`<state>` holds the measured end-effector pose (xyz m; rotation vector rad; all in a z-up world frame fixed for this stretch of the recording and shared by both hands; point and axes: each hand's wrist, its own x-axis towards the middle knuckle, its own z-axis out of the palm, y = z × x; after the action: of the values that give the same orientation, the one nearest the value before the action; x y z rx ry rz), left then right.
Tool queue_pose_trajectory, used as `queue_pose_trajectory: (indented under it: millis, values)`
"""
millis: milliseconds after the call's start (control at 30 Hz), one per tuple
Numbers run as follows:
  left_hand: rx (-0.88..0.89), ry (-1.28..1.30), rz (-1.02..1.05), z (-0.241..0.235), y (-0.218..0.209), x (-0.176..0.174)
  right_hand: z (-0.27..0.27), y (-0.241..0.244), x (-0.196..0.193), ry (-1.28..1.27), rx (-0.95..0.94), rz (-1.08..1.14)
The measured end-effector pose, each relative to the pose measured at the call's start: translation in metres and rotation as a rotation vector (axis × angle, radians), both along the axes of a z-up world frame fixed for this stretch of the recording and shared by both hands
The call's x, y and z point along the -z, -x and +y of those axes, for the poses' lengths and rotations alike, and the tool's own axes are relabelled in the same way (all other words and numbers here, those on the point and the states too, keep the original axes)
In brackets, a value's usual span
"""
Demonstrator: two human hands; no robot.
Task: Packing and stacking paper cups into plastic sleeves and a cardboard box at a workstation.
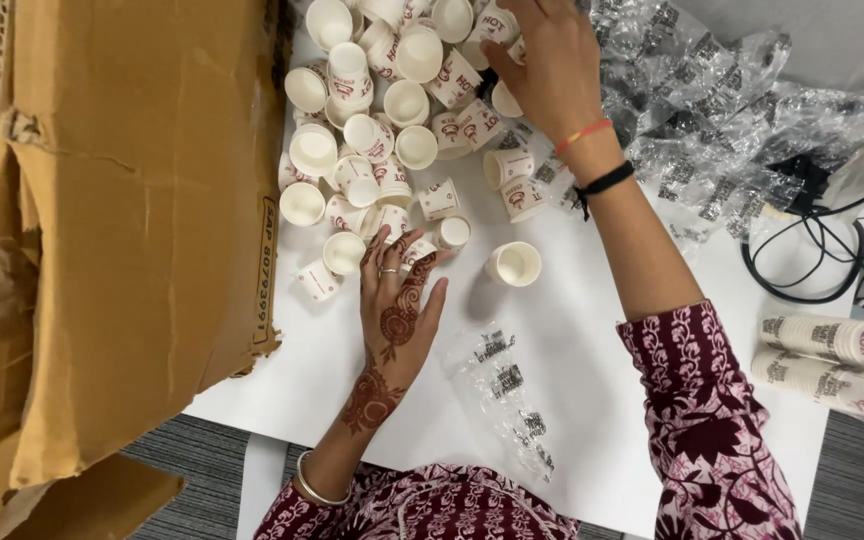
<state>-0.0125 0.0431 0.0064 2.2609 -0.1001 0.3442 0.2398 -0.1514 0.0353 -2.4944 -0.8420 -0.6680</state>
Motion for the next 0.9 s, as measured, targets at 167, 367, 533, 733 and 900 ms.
queue_pose_trajectory:
  millis: [167, 367, 533, 733, 900]
  values:
    - [-0.027, -0.034, -0.039, 0.002, 0.002, 0.002, 0.002, -0.039, 0.013, 0.073, 0.035, 0.2]
    - [-0.009, -0.053, -0.027, 0.006, 0.0, 0.013, 0.017, -0.016, 0.001, 0.046, -0.043, 0.08]
    - [-0.011, 0.127, 0.07, 0.014, -0.01, -0.007, 0.002, 0.041, -0.012, -0.008, -0.102, -0.096]
    - [0.001, 0.087, 0.054, 0.021, -0.012, -0.004, -0.023, 0.165, -0.051, -0.037, -0.187, 0.147]
    - [-0.004, 0.142, 0.069, 0.012, -0.007, 0.001, -0.05, 0.21, -0.043, 0.008, -0.19, 0.168]
